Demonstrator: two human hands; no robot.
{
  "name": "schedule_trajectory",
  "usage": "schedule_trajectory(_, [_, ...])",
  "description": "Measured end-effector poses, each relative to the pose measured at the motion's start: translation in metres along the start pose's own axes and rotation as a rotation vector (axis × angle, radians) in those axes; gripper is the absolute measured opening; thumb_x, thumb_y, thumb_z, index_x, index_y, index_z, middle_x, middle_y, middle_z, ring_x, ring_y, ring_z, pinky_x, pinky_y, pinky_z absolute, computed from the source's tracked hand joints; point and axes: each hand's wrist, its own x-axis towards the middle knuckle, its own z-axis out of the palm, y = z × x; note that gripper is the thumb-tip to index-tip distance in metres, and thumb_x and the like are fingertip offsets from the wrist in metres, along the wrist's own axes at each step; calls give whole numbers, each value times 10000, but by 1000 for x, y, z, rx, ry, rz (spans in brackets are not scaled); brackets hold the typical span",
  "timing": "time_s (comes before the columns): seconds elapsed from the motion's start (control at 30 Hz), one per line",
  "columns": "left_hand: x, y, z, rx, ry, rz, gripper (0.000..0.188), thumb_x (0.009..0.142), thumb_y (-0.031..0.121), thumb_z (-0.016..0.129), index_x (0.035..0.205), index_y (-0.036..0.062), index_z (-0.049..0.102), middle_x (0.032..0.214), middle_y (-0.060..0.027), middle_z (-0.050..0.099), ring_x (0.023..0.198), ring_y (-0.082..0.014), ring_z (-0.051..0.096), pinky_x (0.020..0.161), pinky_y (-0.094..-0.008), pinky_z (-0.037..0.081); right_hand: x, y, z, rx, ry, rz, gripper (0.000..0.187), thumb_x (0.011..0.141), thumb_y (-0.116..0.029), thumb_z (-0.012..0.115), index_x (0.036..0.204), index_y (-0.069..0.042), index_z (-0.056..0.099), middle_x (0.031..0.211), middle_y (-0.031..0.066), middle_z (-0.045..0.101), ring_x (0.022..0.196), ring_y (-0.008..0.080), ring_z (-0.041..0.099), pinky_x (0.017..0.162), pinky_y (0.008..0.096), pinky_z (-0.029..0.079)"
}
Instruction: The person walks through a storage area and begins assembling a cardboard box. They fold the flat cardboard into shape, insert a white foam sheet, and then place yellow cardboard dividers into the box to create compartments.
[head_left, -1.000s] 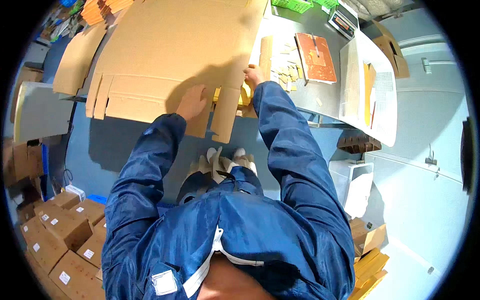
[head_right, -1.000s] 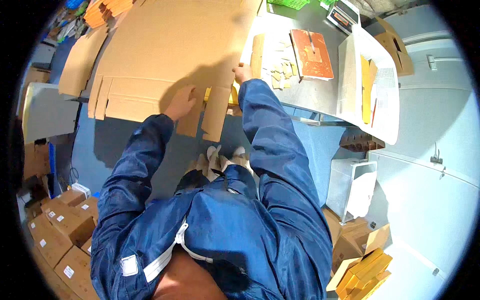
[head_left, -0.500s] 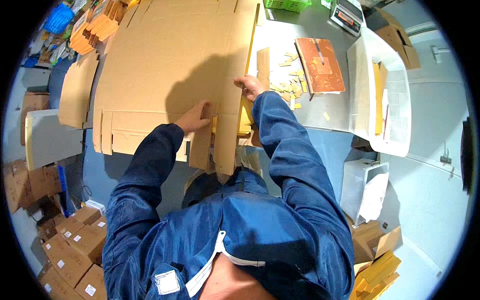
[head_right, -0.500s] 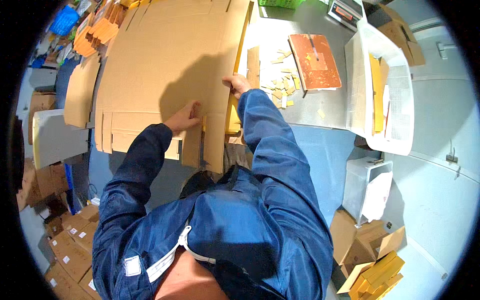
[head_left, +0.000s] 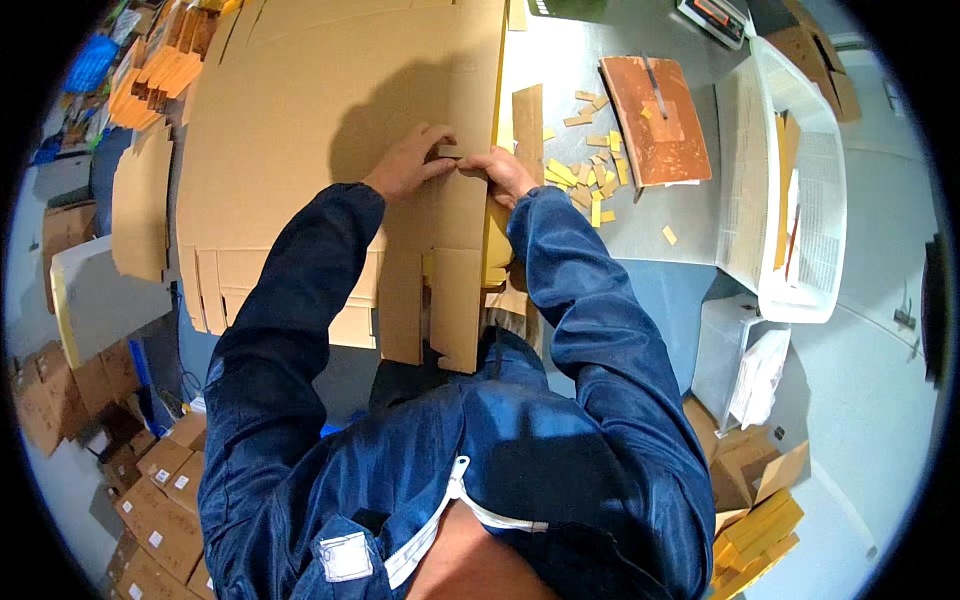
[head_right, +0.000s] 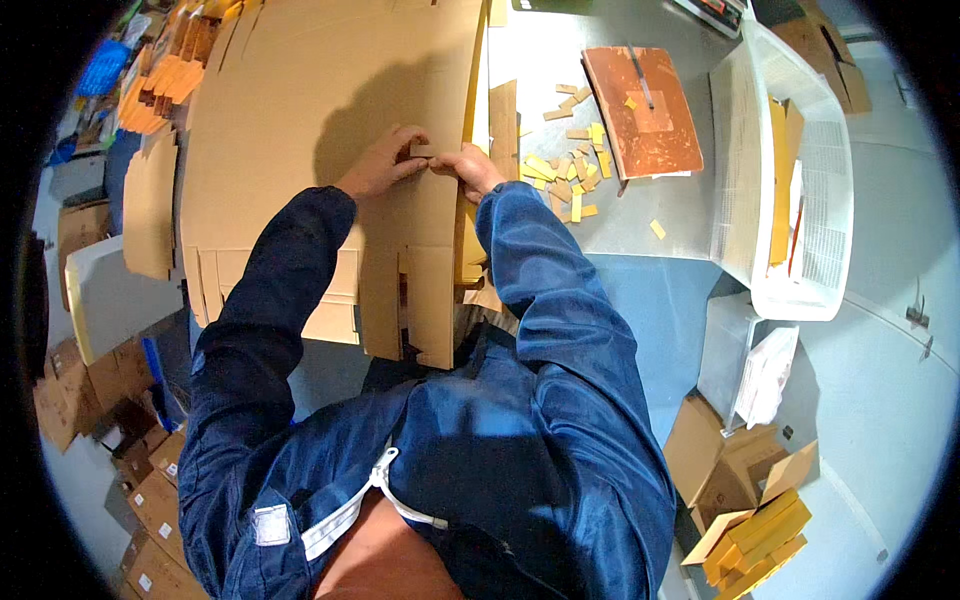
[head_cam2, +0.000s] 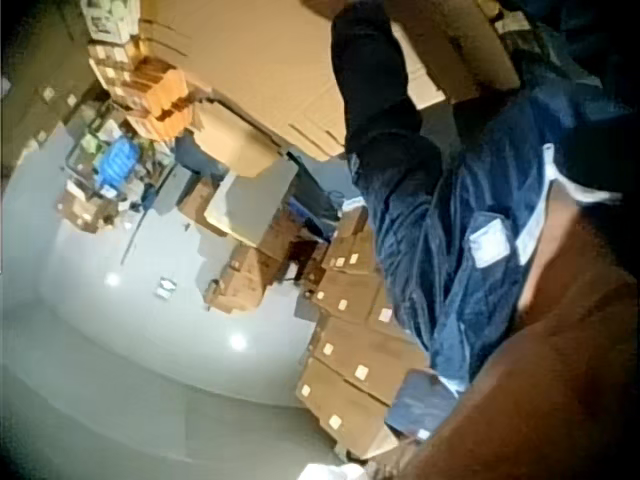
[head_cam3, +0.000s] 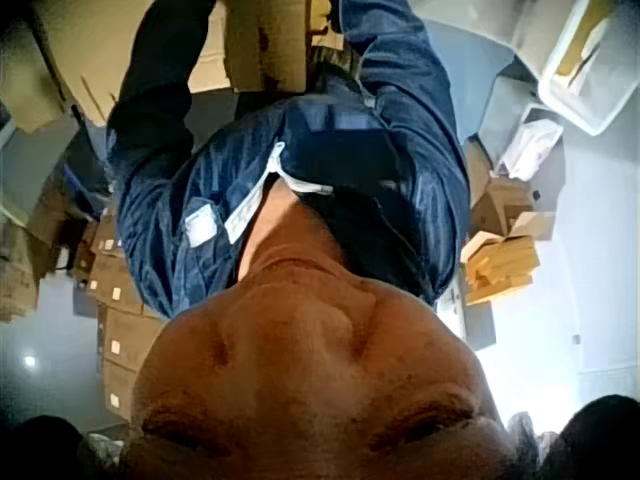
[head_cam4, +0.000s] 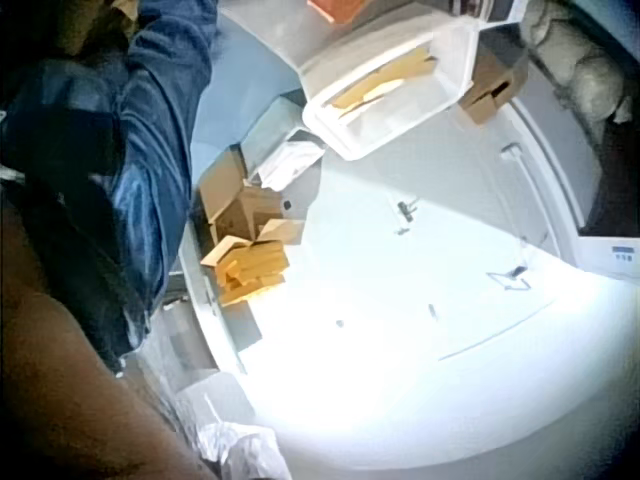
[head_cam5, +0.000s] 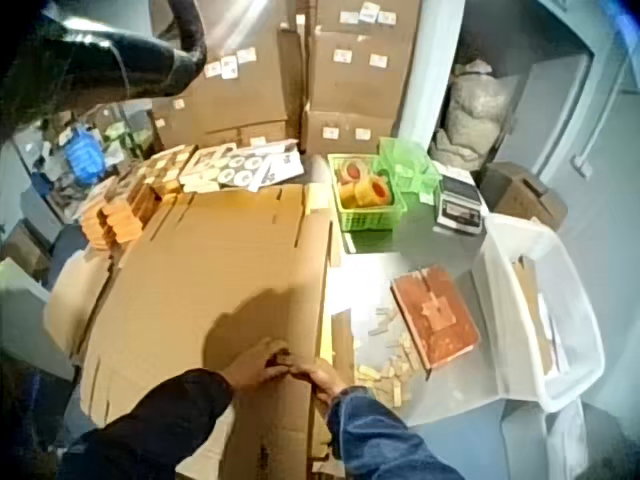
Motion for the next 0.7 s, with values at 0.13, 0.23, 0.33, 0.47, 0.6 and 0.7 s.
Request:
schedule_trajectory(0.13, [3, -18, 7, 57, -36, 123, 261, 880, 257, 572, 1109, 142, 522, 1017, -130, 495, 942, -322, 558, 798, -399, 462, 10, 3, 4, -22, -16, -100, 128, 761, -55, 605, 877, -13, 637, 831, 53, 613, 758, 142, 566, 697, 270, 460])
schedule_trajectory(0.23, [-1, -15, 14, 89, -26, 71, 244, 875, 240, 566, 1087, 125, 529, 1027, -116, 500, 929, -329, 557, 788, -395, 468, 8, 5, 10, -274, 113, -99, 183, 754, -73, 607, 912, 18, 630, 854, 63, 619, 795, 156, 579, 700, 289, 474])
schedule_trajectory(0.33, [-1, -13, 12, 122, -28, 77, 237, 865, 199, 571, 1055, 61, 536, 1012, -128, 507, 945, -313, 551, 804, -367, 465, 5, -1, 12, -531, 309, -345, 317, 740, -103, 618, 1028, 28, 605, 911, 112, 641, 880, 189, 607, 739, 316, 485])
schedule_trajectory(0.47, [-3, -7, 13, 142, -39, 119, 263, 857, 182, 573, 1074, 46, 514, 1040, -136, 506, 961, -324, 546, 812, -386, 463, 44, -7, -21, -442, 392, -316, 414, 718, -191, 640, 1068, 27, 601, 944, 166, 662, 879, 241, 634, 765, 341, 491])
schedule_trajectory(0.6, [5, -4, 9, 168, -54, 164, 295, 855, 182, 578, 1107, 48, 503, 1066, -146, 509, 959, -329, 546, 810, -392, 464, 79, -46, -36, -632, 482, -308, 318, 794, -135, 604, 1070, 18, 570, 809, 54, 620, 661, 144, 568, 571, 271, 466])
schedule_trajectory(0.7, [7, -6, 4, 133, -96, 154, 326, 859, 187, 580, 1143, 51, 496, 1066, -149, 521, 941, -325, 556, 793, -392, 468, 92, -74, -19, -98, 282, -283, 246, 783, -76, 601, 1011, 13, 574, 824, 62, 612, 724, 153, 579, 643, 295, 484])
